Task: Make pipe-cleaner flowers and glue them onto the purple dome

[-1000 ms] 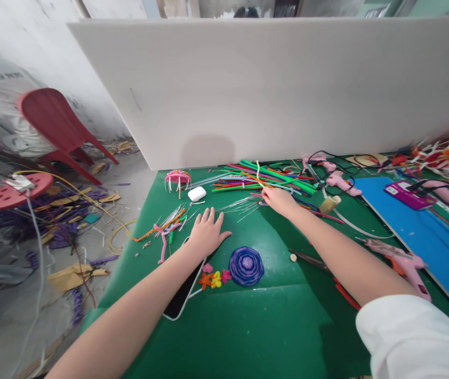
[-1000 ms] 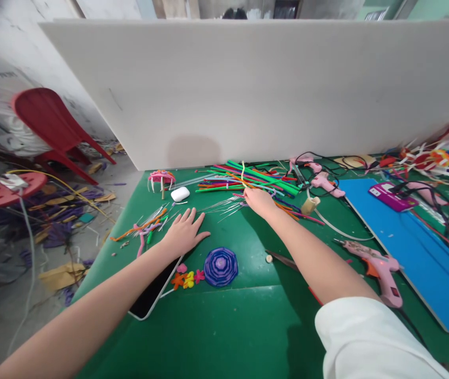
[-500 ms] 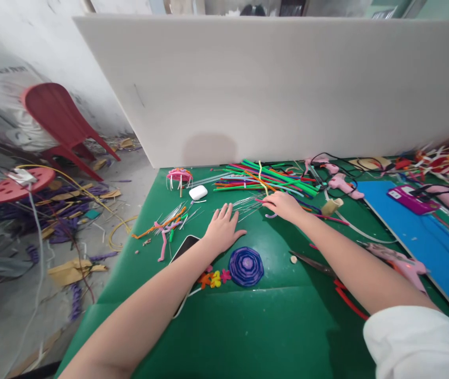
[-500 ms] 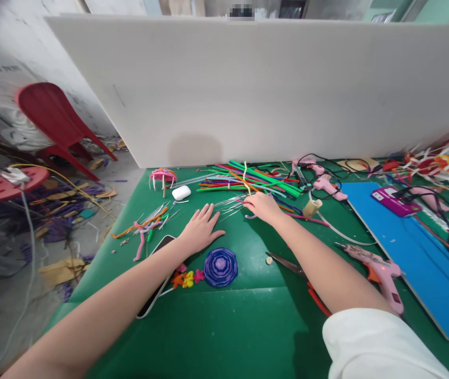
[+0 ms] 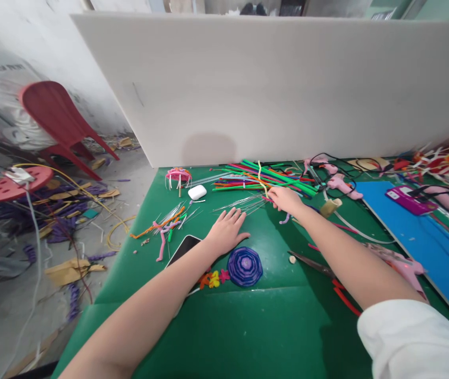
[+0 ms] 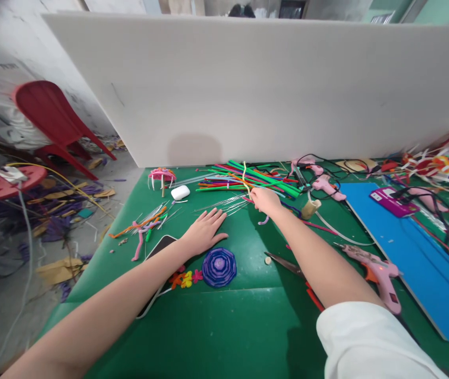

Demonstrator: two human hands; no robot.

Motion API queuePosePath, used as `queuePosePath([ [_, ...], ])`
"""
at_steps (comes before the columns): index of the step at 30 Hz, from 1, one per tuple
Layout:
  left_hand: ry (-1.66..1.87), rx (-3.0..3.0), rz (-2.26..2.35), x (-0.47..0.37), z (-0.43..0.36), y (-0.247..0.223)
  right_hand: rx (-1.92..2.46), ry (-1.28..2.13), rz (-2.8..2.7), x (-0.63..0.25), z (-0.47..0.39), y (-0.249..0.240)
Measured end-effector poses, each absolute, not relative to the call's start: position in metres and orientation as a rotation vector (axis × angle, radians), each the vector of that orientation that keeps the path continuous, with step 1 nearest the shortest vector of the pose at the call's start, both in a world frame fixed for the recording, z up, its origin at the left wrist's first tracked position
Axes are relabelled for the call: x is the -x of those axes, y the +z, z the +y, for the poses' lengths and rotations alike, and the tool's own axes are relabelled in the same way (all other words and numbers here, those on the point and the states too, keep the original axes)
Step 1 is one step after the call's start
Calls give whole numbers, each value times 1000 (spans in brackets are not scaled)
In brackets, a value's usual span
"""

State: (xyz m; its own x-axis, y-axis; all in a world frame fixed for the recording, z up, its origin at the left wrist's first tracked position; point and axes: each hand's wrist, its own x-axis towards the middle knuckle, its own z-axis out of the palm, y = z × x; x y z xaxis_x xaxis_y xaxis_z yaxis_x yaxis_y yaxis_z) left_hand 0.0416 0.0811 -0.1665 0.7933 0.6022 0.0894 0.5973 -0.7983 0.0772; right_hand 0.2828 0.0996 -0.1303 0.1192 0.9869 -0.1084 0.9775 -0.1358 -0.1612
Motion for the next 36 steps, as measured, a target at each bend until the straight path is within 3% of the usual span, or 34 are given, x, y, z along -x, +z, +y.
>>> queuePosePath([
  [17,142,-2944,1032,-30,73,-163,2301,-97,-2295,-249,119,-139],
  [26,43,-2894,1159,1,57,-161,2022,-188,-2392,-240,89,-120],
  [36,-146,-2797,1454,30,54,-140,1539,-82,-2809,-164,93,-137],
])
